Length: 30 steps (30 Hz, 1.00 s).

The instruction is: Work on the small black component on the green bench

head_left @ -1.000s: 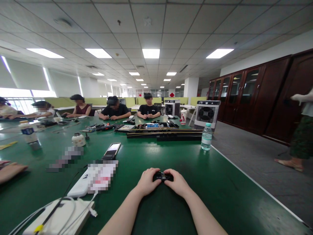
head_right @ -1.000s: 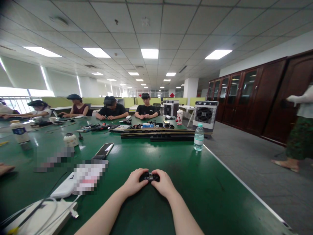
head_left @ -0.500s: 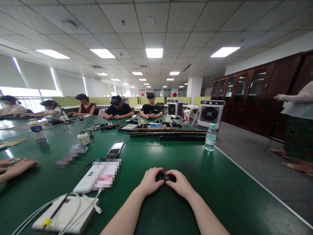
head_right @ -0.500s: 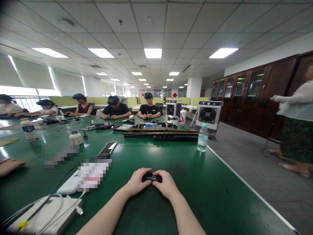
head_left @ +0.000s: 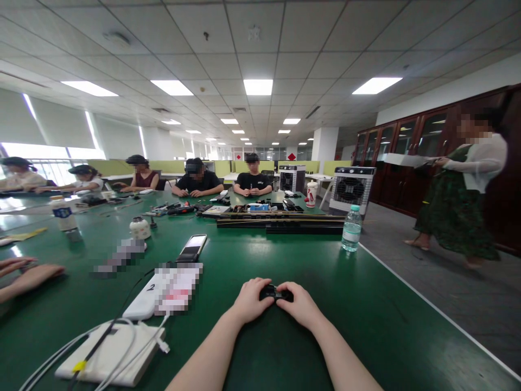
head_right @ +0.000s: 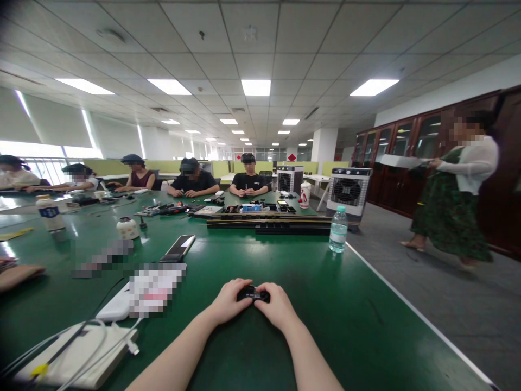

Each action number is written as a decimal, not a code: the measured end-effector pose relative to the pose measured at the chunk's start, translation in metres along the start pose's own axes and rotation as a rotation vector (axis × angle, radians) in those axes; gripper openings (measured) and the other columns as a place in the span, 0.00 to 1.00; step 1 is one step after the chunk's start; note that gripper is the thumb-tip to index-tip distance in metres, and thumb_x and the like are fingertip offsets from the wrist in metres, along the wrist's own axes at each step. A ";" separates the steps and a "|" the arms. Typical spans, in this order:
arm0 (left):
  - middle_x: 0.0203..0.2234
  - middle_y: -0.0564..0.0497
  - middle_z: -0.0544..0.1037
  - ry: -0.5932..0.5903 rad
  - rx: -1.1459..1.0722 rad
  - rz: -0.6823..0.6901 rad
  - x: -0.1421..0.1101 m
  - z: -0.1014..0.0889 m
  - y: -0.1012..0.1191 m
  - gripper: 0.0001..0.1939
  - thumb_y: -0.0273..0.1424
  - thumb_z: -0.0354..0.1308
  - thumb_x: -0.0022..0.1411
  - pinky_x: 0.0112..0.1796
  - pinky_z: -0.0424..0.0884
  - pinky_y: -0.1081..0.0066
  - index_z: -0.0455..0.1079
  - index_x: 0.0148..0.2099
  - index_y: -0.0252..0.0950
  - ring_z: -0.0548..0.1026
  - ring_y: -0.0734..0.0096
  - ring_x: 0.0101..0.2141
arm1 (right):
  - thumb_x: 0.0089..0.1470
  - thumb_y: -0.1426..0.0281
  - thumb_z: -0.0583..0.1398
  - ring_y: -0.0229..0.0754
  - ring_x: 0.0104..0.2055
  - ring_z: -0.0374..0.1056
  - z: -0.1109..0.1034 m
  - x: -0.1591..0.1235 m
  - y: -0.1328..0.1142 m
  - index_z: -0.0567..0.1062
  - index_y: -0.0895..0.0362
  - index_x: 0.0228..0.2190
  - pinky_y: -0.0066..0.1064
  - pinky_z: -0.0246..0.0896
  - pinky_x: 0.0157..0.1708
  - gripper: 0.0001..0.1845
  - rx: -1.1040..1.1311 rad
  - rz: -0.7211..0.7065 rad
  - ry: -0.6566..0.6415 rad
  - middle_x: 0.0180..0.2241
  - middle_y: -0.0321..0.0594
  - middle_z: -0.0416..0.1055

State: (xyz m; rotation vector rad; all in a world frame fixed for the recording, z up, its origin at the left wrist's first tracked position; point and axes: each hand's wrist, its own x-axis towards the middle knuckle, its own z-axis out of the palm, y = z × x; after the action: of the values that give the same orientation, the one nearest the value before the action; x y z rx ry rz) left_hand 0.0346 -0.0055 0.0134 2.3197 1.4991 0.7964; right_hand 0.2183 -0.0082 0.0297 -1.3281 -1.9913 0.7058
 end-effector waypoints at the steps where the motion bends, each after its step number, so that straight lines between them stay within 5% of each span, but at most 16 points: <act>1: 0.45 0.49 0.73 -0.004 0.006 0.006 0.000 0.000 0.000 0.21 0.34 0.57 0.54 0.48 0.62 0.63 0.65 0.51 0.40 0.68 0.61 0.46 | 0.41 0.71 0.60 0.45 0.44 0.66 0.000 0.000 0.000 0.74 0.54 0.34 0.35 0.58 0.47 0.13 0.002 0.002 -0.001 0.38 0.39 0.73; 30: 0.43 0.50 0.73 0.003 -0.011 0.017 -0.001 -0.001 -0.001 0.19 0.34 0.56 0.54 0.47 0.63 0.64 0.66 0.50 0.40 0.68 0.61 0.45 | 0.44 0.68 0.59 0.45 0.43 0.66 0.001 0.002 0.003 0.74 0.56 0.34 0.35 0.58 0.45 0.11 -0.012 0.003 -0.008 0.38 0.41 0.73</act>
State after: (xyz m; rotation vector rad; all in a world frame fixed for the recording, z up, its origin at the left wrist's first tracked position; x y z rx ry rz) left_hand 0.0335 -0.0058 0.0135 2.3278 1.4740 0.8108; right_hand 0.2187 -0.0055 0.0266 -1.3377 -2.0035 0.7030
